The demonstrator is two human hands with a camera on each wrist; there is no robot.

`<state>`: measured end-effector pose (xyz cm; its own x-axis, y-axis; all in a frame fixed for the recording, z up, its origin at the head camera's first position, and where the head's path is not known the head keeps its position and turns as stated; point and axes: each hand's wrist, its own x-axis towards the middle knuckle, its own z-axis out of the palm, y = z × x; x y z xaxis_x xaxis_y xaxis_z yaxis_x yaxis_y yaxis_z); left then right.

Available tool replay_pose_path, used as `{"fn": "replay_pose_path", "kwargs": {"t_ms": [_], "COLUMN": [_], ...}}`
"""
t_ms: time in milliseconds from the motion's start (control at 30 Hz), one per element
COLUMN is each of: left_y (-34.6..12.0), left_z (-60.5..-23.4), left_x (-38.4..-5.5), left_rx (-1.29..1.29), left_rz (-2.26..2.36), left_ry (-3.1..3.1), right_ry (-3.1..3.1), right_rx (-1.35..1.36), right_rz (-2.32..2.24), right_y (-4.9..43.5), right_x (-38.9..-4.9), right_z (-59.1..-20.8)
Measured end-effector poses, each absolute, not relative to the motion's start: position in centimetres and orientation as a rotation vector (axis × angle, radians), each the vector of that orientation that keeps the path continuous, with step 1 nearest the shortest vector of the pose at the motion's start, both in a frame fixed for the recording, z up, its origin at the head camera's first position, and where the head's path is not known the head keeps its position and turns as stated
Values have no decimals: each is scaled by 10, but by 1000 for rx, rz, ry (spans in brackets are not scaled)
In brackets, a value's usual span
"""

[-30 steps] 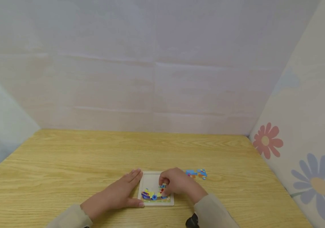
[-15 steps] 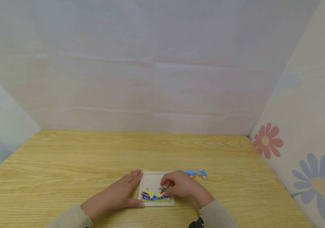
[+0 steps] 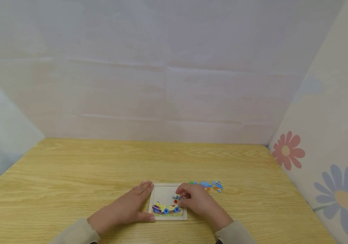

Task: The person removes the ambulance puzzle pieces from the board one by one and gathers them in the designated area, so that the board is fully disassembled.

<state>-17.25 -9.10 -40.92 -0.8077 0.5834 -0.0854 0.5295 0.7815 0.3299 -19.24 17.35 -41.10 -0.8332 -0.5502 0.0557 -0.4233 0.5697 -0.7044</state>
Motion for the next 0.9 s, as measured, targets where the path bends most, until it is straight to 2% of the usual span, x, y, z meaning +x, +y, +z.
{"fn": "replay_pose_path", "kwargs": {"t_ms": [333, 900], "left_y": [-91, -93], "left_z": [-409, -412], "left_x": [-174, -174], "left_rx": [886, 886], "left_rz": [441, 447], "left_ry": [2781, 2773], "right_ry": [2696, 2519], "right_rx": [-596, -414], "right_rz": [-1240, -1505], "right_y": [180, 201], "right_x": [-188, -180], "right_z": [-410, -407]}}
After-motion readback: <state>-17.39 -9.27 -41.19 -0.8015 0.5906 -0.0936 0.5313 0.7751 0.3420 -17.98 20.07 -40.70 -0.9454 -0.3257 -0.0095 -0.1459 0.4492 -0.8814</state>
